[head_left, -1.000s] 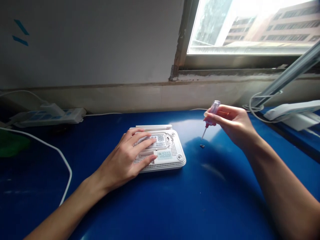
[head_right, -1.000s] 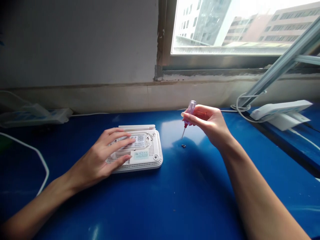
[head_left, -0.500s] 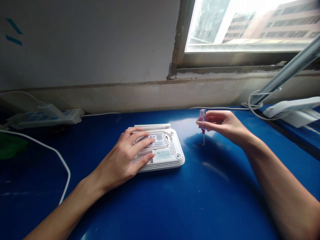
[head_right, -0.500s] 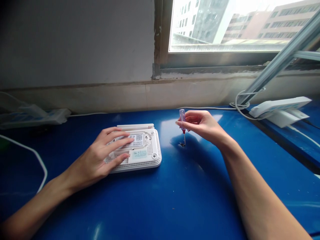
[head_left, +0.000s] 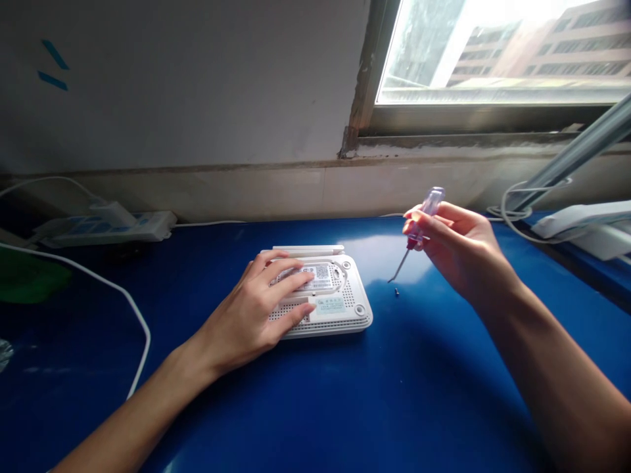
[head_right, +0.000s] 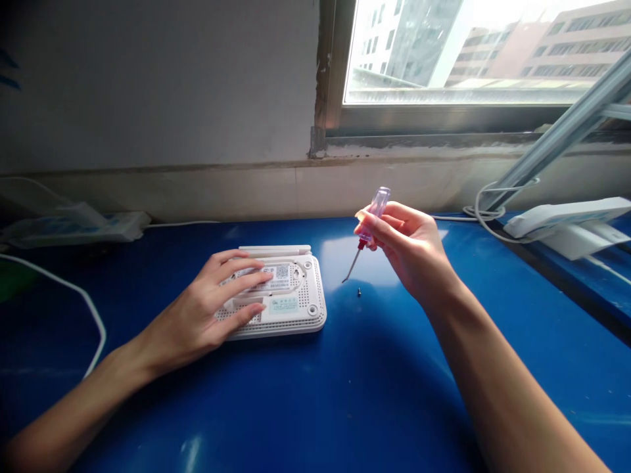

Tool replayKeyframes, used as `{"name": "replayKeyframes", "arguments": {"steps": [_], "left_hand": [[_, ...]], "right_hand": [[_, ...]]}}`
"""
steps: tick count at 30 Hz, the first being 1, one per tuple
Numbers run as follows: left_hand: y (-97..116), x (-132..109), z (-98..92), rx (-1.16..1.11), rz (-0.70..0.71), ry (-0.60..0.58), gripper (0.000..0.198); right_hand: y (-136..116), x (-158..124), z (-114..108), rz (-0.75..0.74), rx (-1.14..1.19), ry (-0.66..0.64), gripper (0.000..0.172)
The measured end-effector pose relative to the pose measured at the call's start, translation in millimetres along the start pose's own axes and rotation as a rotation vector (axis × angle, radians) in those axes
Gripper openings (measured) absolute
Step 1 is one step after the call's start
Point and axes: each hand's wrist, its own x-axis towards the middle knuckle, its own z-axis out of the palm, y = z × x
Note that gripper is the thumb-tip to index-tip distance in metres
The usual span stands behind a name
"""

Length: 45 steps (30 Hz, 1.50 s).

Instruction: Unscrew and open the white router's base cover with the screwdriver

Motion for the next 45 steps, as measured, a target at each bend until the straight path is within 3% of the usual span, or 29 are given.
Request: {"name": "replayKeyframes", "arguments": {"steps": [7,11,18,25,28,32,37,39,45], "left_hand": [[-1.2,-1.1,-1.2,0.02,0.046,-0.028,0.047],[-3.3,-2.3,-1.7,0.026,0.05,-0.04,0.051],[-2.8,-1.9,-1.0,0.039,0.05,-0.038,0.057],[-1.7,-1.5,-2.9,0.081,0.033,-0.058,0.069],[-0.3,-1.2,-3.2,0.098,-0.012,-0.073,0.07],[2.2,-0.1,-1.5,0.12,-0.06,-0.052,0.073],[7.2,1.7,3.1,0.154,-0.154,-0.013,0.071],[9.6,2.5,5.2,0.165,-0.193,0.0,0.071],[14.4,4.1,8.7,0.164,-0.231,0.014,0.073]], "right_hand": [[-10.7,-18.1,39.0,-0.001,0.053,-0.136,0.022],[-7.6,-21.7,40.2,0.023,0.009,-0.24,0.02],[-5.5,-22.9,40.4,0.017,-0.04,-0.283,0.024],[-9.3,-27.5,45.3,-0.068,-0.126,-0.404,0.02],[-6.9,-32.2,43.8,-0.145,-0.238,-0.409,0.028],[-3.2,-37.1,42.2,-0.394,-0.464,-0.335,0.064],[-4.1,-37.0,43.8,-0.716,-0.654,-0.262,0.057],[-6.8,-37.1,44.3,-0.731,-0.646,-0.28,0.055],[-11.9,-40.4,42.7,-0.587,-0.532,-0.26,0.044]]}}
